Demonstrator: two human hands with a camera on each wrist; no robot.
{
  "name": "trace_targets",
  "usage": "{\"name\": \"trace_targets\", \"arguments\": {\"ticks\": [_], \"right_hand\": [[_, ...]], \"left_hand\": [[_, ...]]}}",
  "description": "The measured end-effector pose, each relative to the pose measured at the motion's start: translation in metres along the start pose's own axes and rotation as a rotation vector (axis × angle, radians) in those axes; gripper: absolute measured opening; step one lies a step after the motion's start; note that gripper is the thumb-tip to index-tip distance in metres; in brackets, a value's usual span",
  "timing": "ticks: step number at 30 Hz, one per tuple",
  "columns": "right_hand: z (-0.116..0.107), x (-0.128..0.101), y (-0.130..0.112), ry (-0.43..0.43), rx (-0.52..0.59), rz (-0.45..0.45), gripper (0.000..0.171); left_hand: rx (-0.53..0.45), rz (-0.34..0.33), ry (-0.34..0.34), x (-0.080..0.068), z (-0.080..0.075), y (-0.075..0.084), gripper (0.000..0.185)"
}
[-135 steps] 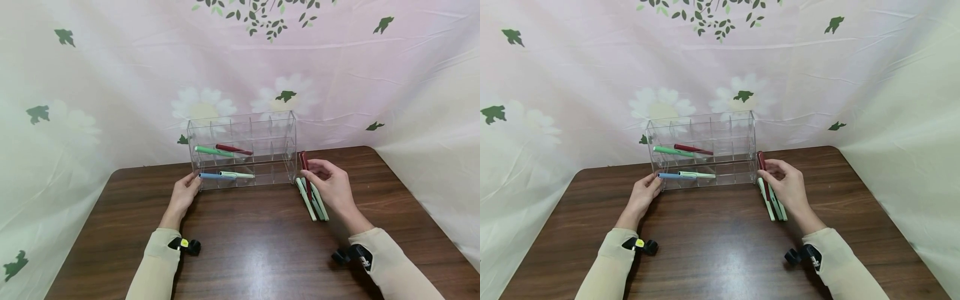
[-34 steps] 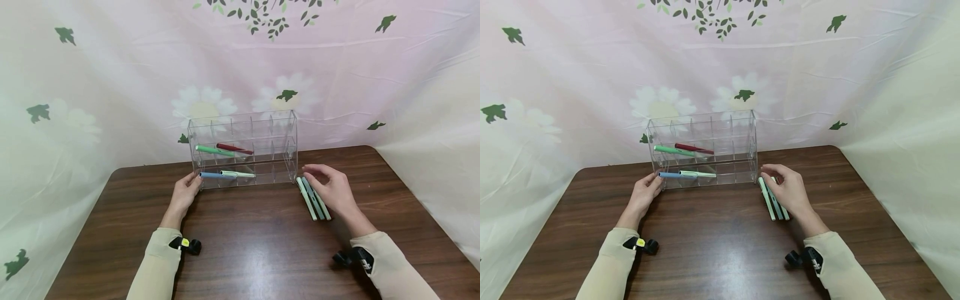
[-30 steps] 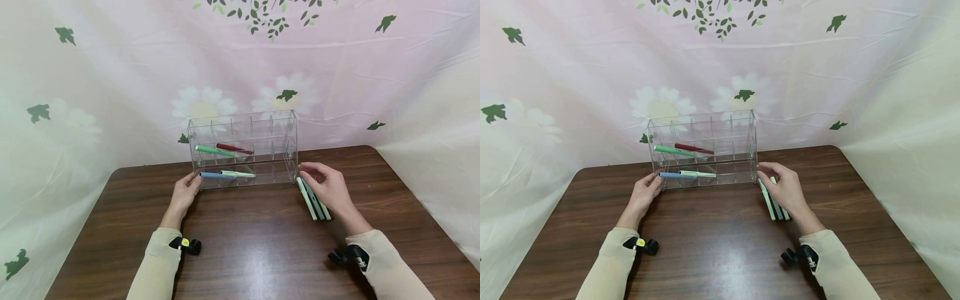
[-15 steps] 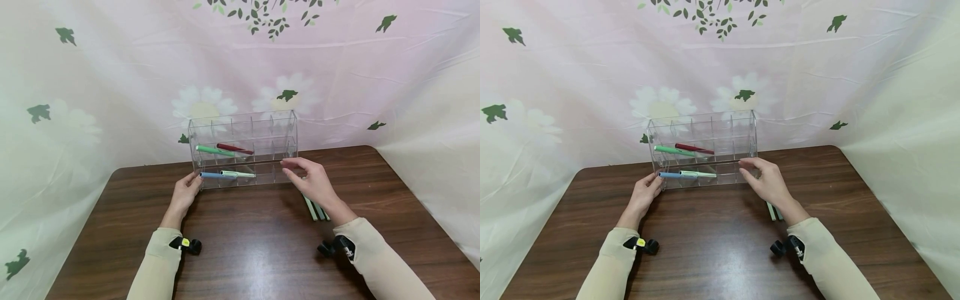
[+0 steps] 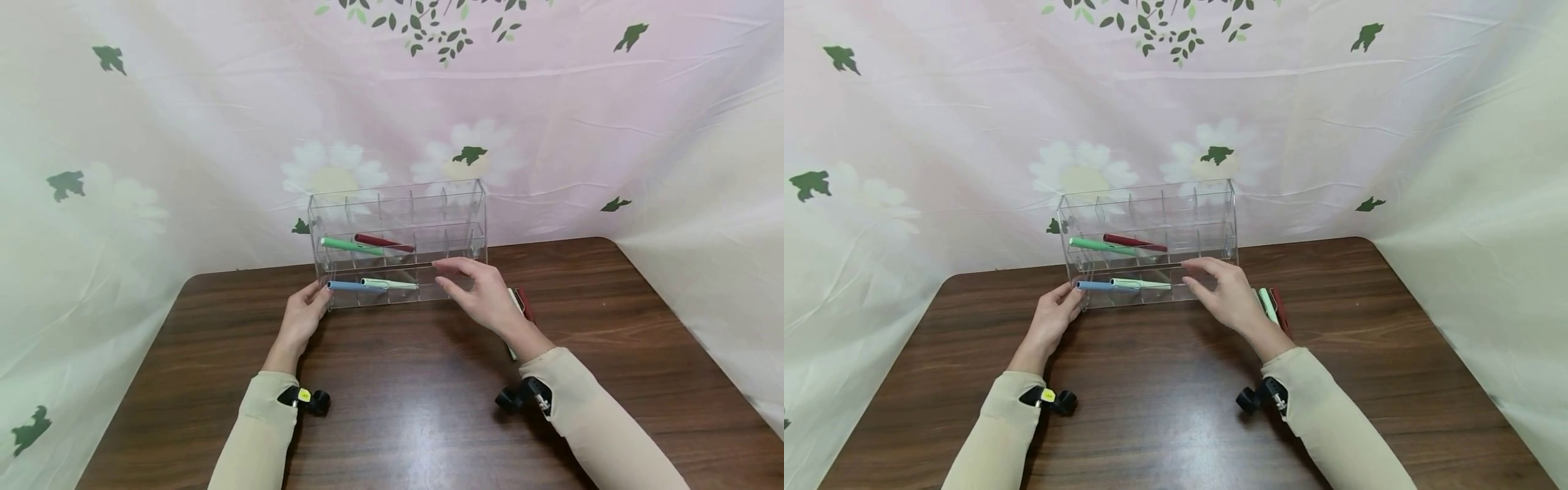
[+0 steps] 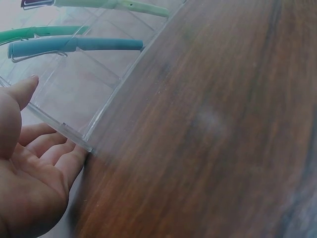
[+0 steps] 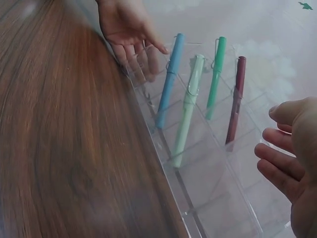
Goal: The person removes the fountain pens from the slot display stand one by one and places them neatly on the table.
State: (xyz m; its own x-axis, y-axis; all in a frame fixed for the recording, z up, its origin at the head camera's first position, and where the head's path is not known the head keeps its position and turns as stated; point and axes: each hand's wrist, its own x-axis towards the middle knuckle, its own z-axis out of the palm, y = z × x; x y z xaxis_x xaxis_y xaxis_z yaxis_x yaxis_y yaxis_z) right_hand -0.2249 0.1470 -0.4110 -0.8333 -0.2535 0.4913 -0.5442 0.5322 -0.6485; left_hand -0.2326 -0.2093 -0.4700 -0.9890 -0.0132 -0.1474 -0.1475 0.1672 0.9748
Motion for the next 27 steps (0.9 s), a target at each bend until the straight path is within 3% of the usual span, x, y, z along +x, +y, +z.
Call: {"name": "trace_targets", "arguments": {"ticks": [12,27], "right_hand": [[0.026,0.012,-0.005,-0.054,0.034,-0.022,0.03],[0.051,0.025,-0.01,-0.195,0.062,0.01,0.034]], "left_hand": [[-0.011,-0.005,0.006,0.002,0.0,0.0,0.061],[0.003,-0.011,0.005,0.0,0.0,0.003,0.062]]}}
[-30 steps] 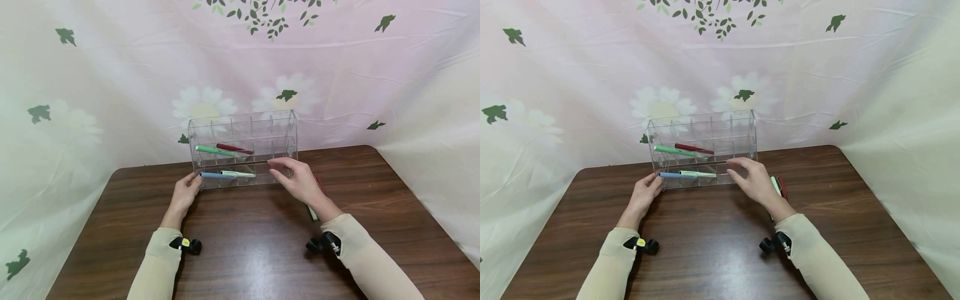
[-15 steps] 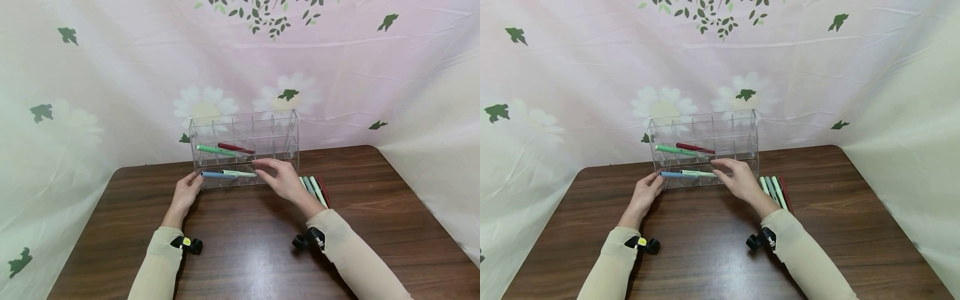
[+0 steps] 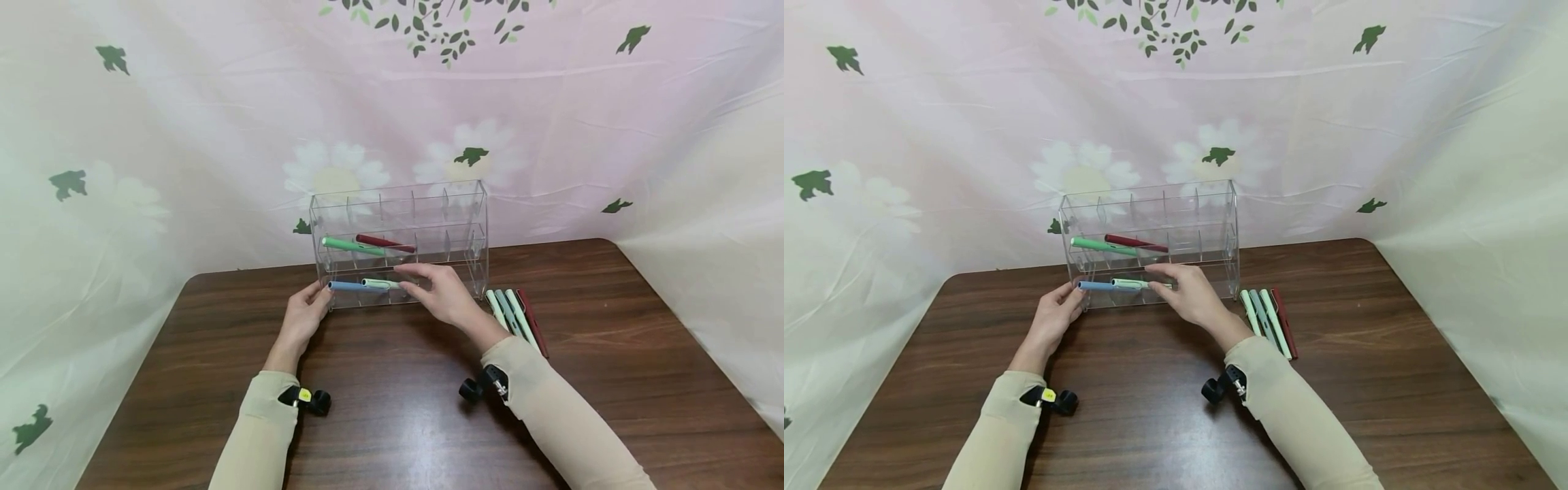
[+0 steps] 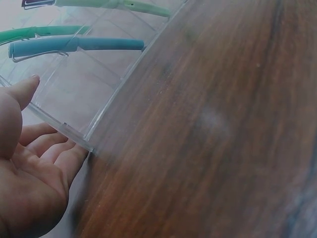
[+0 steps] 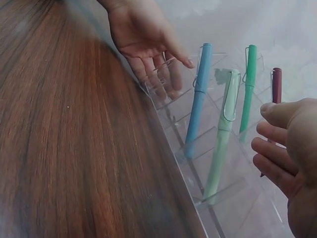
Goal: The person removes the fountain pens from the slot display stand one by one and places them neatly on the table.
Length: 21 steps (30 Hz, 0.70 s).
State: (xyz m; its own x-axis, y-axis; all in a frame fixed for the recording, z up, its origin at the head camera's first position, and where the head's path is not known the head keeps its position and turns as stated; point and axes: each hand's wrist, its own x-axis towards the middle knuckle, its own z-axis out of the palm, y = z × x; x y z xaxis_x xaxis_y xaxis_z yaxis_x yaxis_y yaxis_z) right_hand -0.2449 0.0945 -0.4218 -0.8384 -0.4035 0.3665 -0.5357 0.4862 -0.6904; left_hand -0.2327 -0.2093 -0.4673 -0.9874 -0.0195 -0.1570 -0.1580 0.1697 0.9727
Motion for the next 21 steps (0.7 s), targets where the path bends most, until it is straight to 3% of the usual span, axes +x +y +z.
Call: {"name": "trace_targets", "arguments": {"ticks": [9,21], "right_hand": [[0.011,0.006,0.001,-0.024,-0.024,-0.016,0.034],[0.022,0.014,0.0,-0.068,-0.102,0.031,0.035]], "left_hand": [[0.005,-0.002,0.0,0.001,0.0,-0.002,0.062],[-0.015,-0.002,0.003,0.002,0.0,-0.002,0.062]]}}
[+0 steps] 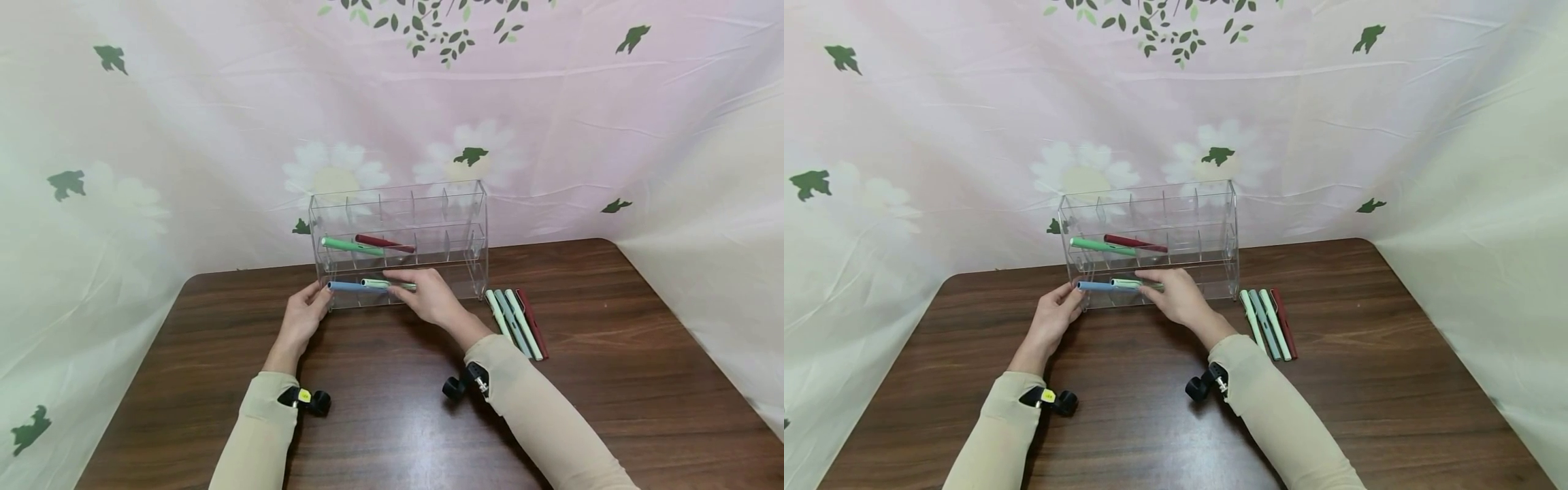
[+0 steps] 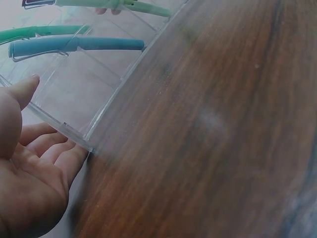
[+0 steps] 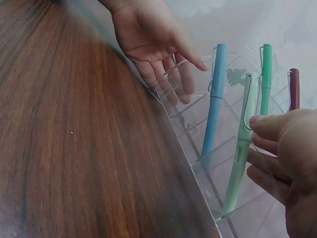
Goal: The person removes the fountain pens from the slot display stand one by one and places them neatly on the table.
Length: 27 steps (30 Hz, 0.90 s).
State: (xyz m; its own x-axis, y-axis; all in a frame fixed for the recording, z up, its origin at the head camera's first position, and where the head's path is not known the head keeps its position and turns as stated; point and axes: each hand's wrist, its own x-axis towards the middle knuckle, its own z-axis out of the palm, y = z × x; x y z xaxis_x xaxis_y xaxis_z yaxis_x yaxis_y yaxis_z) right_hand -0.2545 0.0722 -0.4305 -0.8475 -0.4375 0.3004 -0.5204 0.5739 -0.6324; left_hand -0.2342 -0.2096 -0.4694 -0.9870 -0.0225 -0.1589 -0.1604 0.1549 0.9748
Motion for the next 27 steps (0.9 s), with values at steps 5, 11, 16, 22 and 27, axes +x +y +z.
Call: {"name": "trace_targets", "arguments": {"ticks": [5,11,16,22,27], "right_hand": [[0.0023,0.0012,-0.0012,0.002,-0.049,0.022,0.031],[0.0058,0.001,-0.003,0.009,-0.061,0.073,0.03],[0.0066,0.0015,-0.0032,0.026,-0.057,0.047,0.027],[0.0055,0.0027,-0.0021,0.025,-0.047,0.062,0.025],[0.0036,0.0026,-0.0035,0.009,-0.036,0.099,0.025]], "left_hand": [[0.006,0.002,0.004,-0.0008,-0.0001,0.0009,0.06],[0.014,0.005,0.002,-0.0019,-0.0011,0.0006,0.06],[0.011,-0.001,0.007,-0.0008,-0.0016,-0.001,0.062],[0.012,-0.001,0.004,-0.0016,0.0001,-0.0002,0.063],[0.017,-0.001,0.004,-0.0025,0.0013,0.001,0.062]]}}
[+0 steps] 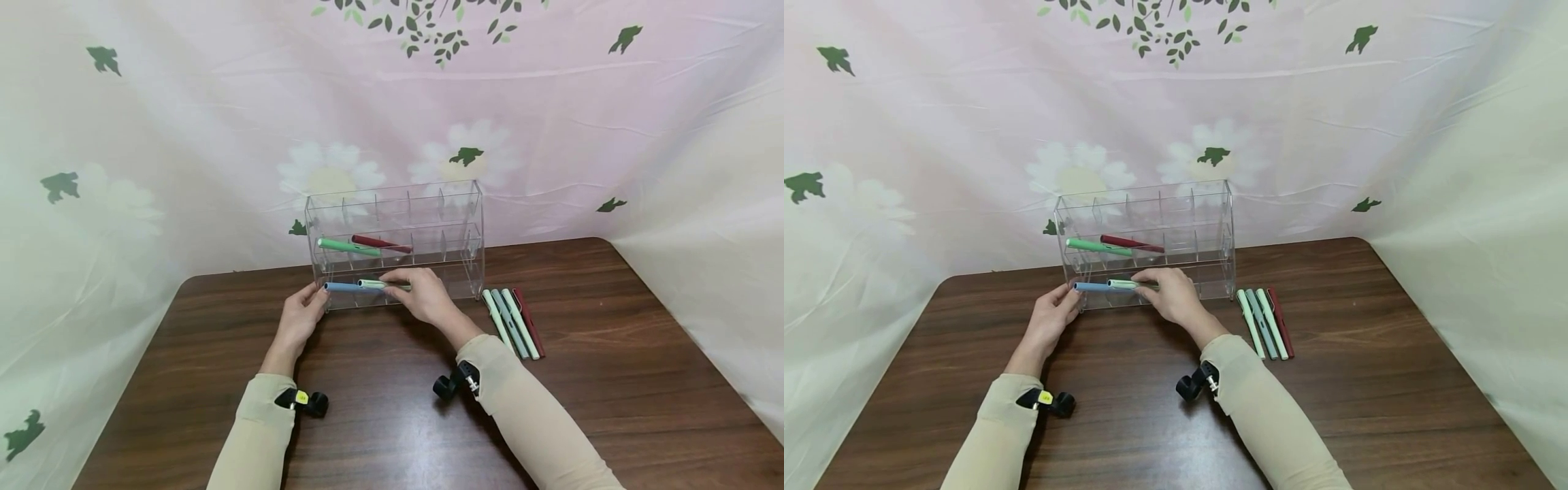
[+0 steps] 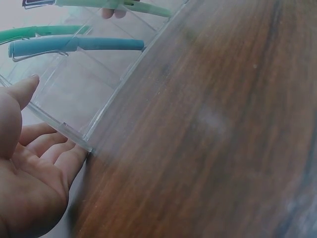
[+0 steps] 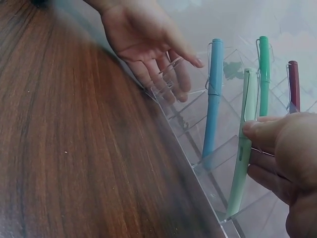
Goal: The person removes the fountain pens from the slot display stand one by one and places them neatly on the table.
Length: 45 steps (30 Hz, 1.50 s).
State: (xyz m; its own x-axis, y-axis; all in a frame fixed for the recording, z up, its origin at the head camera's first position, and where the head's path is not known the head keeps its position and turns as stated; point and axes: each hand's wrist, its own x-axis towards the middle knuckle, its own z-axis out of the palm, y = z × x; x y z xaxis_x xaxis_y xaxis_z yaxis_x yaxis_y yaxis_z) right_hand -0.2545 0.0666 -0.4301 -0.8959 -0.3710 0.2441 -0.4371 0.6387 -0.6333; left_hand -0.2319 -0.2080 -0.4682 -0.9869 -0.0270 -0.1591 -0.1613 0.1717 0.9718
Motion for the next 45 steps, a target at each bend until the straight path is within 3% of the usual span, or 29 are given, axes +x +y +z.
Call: {"name": "trace_targets", "arguments": {"ticks": [12,25,38,45], "right_hand": [[0.003,-0.002,-0.005,0.013,0.016,0.066,0.027],[0.004,-0.006,-0.001,0.085,0.144,0.041,0.025],[-0.004,-0.011,-0.003,0.211,0.309,0.01,0.025],[-0.013,-0.014,-0.01,0.259,0.3,-0.033,0.025]], "left_hand": [[0.012,0.005,0.003,0.001,-0.001,-0.001,0.061],[-0.004,0.003,-0.001,0.0,-0.001,0.001,0.062],[-0.01,0.0,0.0,-0.001,0.0,0.0,0.062],[0.0,0.005,-0.001,-0.001,0.0,0.0,0.062]]}}
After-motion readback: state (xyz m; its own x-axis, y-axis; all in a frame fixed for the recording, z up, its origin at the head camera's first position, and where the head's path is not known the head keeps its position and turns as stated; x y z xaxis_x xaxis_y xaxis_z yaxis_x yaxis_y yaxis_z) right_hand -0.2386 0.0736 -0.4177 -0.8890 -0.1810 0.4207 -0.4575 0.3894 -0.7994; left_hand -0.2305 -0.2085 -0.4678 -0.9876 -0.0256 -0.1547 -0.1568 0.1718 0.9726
